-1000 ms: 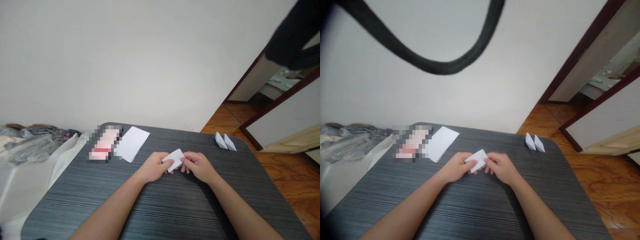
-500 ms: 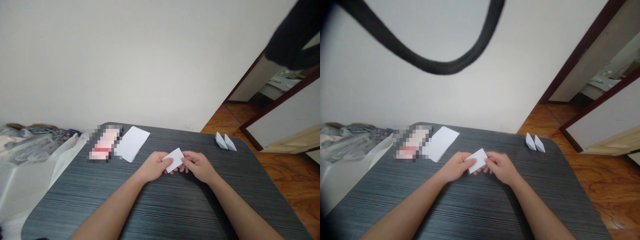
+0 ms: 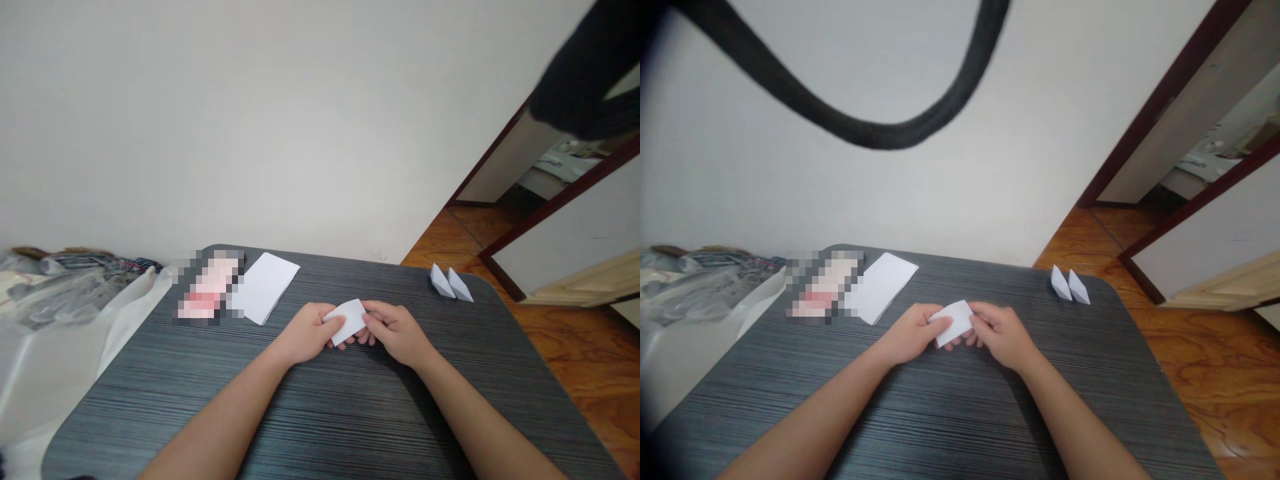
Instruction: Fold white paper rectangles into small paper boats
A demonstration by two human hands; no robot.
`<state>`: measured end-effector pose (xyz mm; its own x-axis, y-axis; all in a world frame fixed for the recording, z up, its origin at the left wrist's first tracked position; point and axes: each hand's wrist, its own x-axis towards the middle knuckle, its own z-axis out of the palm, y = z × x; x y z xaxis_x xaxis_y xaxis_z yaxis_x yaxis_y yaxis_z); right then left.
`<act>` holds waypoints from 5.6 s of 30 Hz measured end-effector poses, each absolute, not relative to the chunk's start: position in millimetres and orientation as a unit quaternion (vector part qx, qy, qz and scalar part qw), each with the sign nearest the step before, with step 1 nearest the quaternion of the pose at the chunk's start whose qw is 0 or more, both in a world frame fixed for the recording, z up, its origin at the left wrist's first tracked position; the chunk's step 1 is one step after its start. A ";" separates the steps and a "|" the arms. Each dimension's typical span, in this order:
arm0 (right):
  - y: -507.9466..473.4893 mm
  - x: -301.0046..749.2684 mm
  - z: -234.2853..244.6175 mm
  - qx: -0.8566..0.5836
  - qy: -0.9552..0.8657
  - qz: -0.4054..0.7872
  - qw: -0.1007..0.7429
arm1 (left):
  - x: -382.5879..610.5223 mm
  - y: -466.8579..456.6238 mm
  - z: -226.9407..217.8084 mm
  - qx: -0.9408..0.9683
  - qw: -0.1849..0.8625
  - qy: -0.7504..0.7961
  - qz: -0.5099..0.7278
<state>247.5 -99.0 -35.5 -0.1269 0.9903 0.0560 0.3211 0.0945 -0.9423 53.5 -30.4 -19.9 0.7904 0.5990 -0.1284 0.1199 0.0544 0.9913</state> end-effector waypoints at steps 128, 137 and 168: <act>-98.4 245.9 -31.9 -0.515 -0.539 0.552 0.374 | 51.6 -33.1 -20.8 0.710 0.612 0.306 0.166; -97.3 243.7 -27.9 -0.539 -0.575 0.500 0.359 | 52.3 -33.0 -20.1 0.717 0.605 0.305 0.166; -98.5 237.5 -20.3 -0.552 -0.614 0.458 0.328 | 52.7 -35.0 -11.8 0.739 0.571 0.306 0.187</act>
